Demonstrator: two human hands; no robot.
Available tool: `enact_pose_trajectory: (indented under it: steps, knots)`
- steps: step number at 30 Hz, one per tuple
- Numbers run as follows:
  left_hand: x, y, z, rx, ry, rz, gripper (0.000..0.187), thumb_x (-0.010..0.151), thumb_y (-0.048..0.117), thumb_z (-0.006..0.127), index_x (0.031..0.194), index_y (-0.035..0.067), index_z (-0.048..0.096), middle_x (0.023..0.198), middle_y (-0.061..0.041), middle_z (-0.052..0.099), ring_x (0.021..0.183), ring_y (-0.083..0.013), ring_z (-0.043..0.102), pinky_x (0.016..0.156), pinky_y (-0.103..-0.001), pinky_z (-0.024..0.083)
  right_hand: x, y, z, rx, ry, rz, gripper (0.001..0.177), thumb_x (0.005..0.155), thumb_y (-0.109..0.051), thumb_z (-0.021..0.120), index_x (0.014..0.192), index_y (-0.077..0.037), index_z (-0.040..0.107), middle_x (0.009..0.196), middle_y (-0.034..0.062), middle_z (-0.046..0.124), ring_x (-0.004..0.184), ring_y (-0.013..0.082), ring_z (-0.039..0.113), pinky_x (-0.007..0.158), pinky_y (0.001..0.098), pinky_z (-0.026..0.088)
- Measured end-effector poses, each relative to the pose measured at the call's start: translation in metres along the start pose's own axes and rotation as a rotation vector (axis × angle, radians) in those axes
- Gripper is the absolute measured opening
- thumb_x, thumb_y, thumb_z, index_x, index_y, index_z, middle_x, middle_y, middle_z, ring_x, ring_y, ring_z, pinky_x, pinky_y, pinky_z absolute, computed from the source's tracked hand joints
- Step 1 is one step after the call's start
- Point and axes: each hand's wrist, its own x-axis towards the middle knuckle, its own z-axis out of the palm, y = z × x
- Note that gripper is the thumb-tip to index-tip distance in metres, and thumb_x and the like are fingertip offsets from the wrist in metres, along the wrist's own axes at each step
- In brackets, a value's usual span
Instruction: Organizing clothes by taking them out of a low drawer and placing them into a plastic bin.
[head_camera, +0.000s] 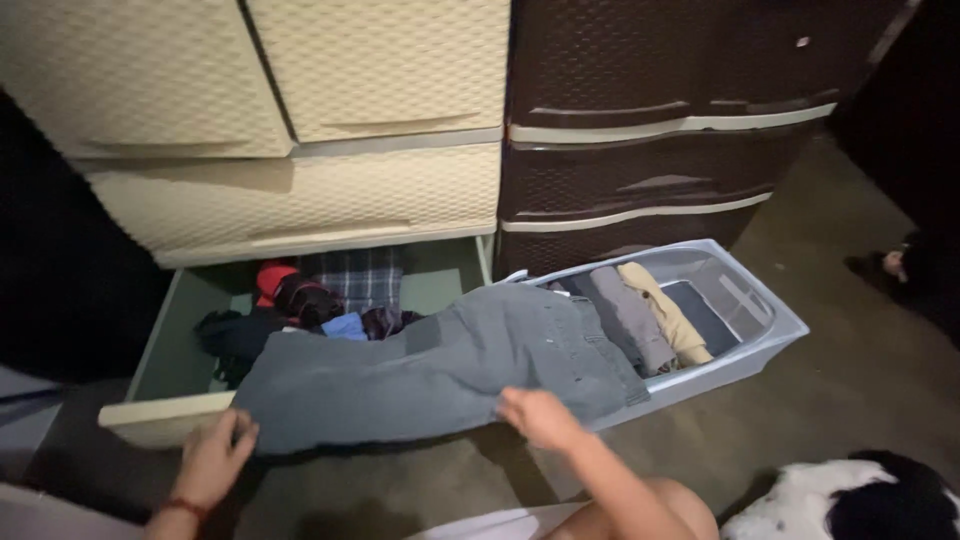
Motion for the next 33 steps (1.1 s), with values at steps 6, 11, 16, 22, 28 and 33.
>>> enact_pose_trajectory:
  steps: [6, 11, 16, 22, 28, 33]
  knots:
    - [0.014, 0.006, -0.013, -0.631, 0.078, 0.007, 0.035, 0.091, 0.041, 0.066, 0.103, 0.008, 0.065, 0.101, -0.015, 0.069, 0.096, -0.0369, 0.070, 0.088, -0.045, 0.053, 0.023, 0.008, -0.018, 0.175, -0.050, 0.271, 0.042, 0.098, -0.047, 0.055, 0.091, -0.009, 0.069, 0.086, 0.0180, 0.073, 0.085, 0.0399, 0.070, 0.076, 0.0504, 0.054]
    - [0.020, 0.026, -0.015, -0.180, -0.047, -0.153, 0.035, 0.091, 0.049, 0.069, 0.101, 0.015, 0.069, 0.097, -0.019, 0.075, 0.095, -0.0421, 0.070, 0.084, -0.051, 0.055, 0.029, -0.020, -0.025, -0.052, -0.048, 0.439, 0.048, 0.097, -0.057, 0.054, 0.094, -0.014, 0.074, 0.088, 0.0174, 0.073, 0.090, 0.0408, 0.068, 0.080, 0.0519, 0.053]
    - [0.002, 0.047, -0.058, -0.203, 0.070, -0.185, 0.032, 0.094, 0.046, 0.066, 0.104, 0.016, 0.068, 0.096, -0.017, 0.074, 0.094, -0.0426, 0.069, 0.081, -0.052, 0.054, 0.033, -0.060, -0.089, 0.069, -0.267, 0.294, 0.043, 0.089, -0.054, 0.063, 0.104, -0.016, 0.074, 0.089, 0.0171, 0.074, 0.090, 0.0358, 0.071, 0.080, 0.0477, 0.054]
    - [0.016, 0.020, -0.057, -0.444, 0.207, -0.049, 0.025, 0.093, 0.035, 0.073, 0.102, 0.012, 0.071, 0.083, -0.018, 0.071, 0.080, -0.0349, 0.069, 0.073, -0.042, 0.055, 0.042, -0.004, -0.065, 0.253, -0.244, 0.059, 0.042, 0.096, -0.047, 0.059, 0.110, -0.008, 0.065, 0.105, 0.0155, 0.073, 0.099, 0.0332, 0.069, 0.085, 0.0414, 0.054]
    - [0.021, 0.020, -0.040, -0.502, -0.020, 0.008, 0.028, 0.087, 0.036, 0.074, 0.093, 0.008, 0.072, 0.081, -0.014, 0.077, 0.077, -0.0274, 0.073, 0.073, -0.039, 0.057, 0.055, -0.008, -0.041, 0.187, -0.362, 0.286, 0.043, 0.098, -0.049, 0.059, 0.110, -0.008, 0.064, 0.105, 0.0173, 0.073, 0.102, 0.0339, 0.070, 0.089, 0.0426, 0.053]
    - [0.022, 0.035, -0.027, -0.097, -0.155, -0.139, 0.035, 0.089, 0.048, 0.072, 0.100, 0.014, 0.072, 0.093, -0.014, 0.076, 0.091, -0.0313, 0.073, 0.085, -0.045, 0.056, 0.040, -0.055, -0.016, -0.171, -0.099, 0.280, 0.039, 0.087, -0.040, 0.067, 0.108, -0.008, 0.060, 0.103, 0.0150, 0.068, 0.098, 0.0354, 0.066, 0.080, 0.0474, 0.053]
